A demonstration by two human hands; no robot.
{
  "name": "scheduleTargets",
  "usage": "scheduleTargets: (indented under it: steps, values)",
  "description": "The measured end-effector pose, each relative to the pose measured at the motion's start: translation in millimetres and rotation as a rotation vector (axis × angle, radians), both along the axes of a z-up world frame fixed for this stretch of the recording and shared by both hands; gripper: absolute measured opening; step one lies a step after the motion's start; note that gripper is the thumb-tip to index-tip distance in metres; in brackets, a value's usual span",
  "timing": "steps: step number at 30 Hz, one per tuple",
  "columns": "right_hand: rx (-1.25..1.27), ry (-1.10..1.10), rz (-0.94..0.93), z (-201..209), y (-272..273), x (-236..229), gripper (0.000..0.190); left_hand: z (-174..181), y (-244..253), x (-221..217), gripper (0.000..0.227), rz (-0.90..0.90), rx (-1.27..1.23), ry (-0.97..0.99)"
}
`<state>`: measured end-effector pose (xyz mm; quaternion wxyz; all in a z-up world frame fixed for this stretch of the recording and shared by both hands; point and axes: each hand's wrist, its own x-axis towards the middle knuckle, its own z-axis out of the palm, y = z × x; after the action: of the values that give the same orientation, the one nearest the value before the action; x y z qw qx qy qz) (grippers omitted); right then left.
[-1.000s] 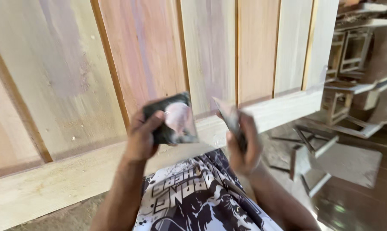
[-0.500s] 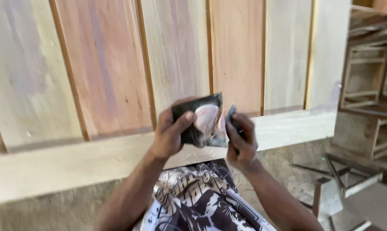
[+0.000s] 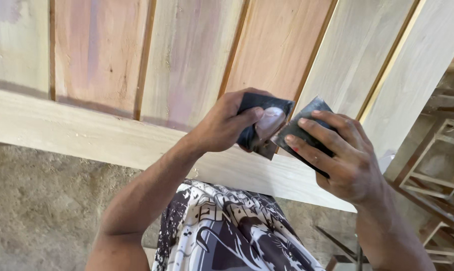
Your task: The person scoops pink wood filler from a container onto a sanding block and spreads it into the gaps between wooden planks on a large panel. They repeatedly apply and smooth the filler across multiple sections of the panel using the sanding block.
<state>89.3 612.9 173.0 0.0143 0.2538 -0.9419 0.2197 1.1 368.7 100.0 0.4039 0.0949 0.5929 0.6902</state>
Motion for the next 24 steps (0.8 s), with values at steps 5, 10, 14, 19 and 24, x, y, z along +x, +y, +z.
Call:
scheduleTargets:
  steps: [5, 10, 14, 19, 24]
  values:
    - [-0.031, -0.025, 0.074, -18, -3, -9, 0.041, 12, 21, 5, 0.031, 0.138, -0.099, 0.351]
    - [-0.102, -0.361, 0.118, -40, 7, -24, 0.048, 15, 17, -14, 0.030, 0.449, -0.124, 0.358]
    - [-0.127, -0.854, -0.411, -80, 38, -91, 0.050, 6, -28, -34, 0.031, 0.680, 0.104, 0.129]
    - [-0.060, -0.470, -0.318, -141, 110, -240, 0.045, -27, -54, -20, 0.029, 0.656, -0.105, 0.146]
    - [0.322, -0.198, -0.183, -166, 137, -332, 0.037, -64, -67, -10, 0.032, 0.800, 0.052, -0.059]
